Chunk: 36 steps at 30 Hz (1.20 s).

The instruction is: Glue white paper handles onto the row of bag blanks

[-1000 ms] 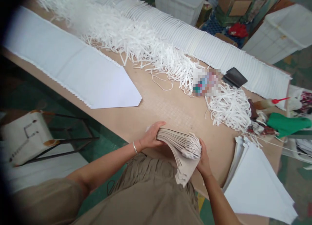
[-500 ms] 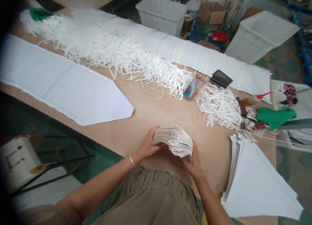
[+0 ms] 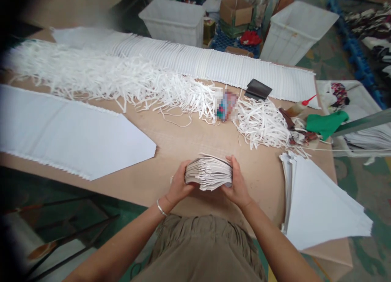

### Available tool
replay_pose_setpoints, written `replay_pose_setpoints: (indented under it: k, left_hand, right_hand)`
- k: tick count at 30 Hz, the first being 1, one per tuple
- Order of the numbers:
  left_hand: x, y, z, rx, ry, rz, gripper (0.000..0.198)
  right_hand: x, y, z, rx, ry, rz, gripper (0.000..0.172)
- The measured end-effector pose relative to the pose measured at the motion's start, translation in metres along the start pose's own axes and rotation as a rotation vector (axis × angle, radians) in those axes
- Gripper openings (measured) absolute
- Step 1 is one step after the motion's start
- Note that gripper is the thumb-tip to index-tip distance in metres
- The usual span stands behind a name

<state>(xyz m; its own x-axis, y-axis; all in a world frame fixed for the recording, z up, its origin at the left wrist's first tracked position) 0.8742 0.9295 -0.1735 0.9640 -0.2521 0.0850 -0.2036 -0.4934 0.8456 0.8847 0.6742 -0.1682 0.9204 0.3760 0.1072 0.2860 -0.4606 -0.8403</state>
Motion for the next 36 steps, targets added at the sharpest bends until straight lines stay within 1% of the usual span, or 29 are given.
replay_pose_setpoints:
  k: [3,5,7,13,18,21,25,29,32,36]
  left_hand:
    - [0.004,0.006,-0.003,0.051,-0.019,0.052,0.074]
    - [0.006,0.010,-0.005,0.076,-0.032,0.068,0.078]
    - [0.008,0.015,-0.008,0.085,-0.042,0.083,0.081]
    - [0.020,0.037,-0.014,0.090,-0.052,0.148,0.077]
    - [0.030,0.054,-0.018,0.140,-0.062,0.181,0.077]
    - [0.033,0.059,-0.018,0.179,-0.071,0.203,0.076]
    - [0.038,0.070,-0.016,0.219,-0.067,0.199,0.075]
    - [0.044,0.090,-0.019,0.195,-0.073,0.177,0.071]
    - [0.046,0.109,-0.024,0.155,-0.083,0.181,0.067]
    - [0.048,0.124,-0.029,0.089,-0.122,0.159,0.062]
  right_hand:
    - [0.017,-0.026,-0.003,-0.083,-0.005,-0.076,0.116]
    - [0.025,-0.040,-0.005,-0.165,-0.030,-0.083,0.118]
    - [0.030,-0.049,-0.008,-0.205,-0.053,-0.093,0.119]
    - [0.035,-0.058,-0.015,-0.234,-0.090,-0.155,0.112]
    - [0.040,-0.063,-0.020,-0.234,-0.115,-0.157,0.118]
    - [0.042,-0.067,-0.020,-0.244,-0.110,-0.140,0.118]
    - [0.042,-0.070,-0.019,-0.262,-0.099,-0.137,0.113]
    - [0.041,-0.074,-0.020,-0.258,-0.101,-0.145,0.108]
    - [0.043,-0.084,-0.023,-0.238,-0.122,-0.159,0.112]
    - [0.047,-0.107,-0.026,-0.246,-0.150,-0.187,0.125]
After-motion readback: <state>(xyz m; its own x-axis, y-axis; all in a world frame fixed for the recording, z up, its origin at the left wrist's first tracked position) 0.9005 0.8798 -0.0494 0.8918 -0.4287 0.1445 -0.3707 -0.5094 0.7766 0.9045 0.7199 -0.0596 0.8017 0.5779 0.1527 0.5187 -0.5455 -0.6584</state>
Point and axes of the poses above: each hand's wrist, its own x-axis towards the middle knuckle, its own z-axis out of the palm, y = z × x, the point moved 1 cm from there along x, towards the middle knuckle, and after that the axes turned 9 degrees about -y, right-handed, at the moved point
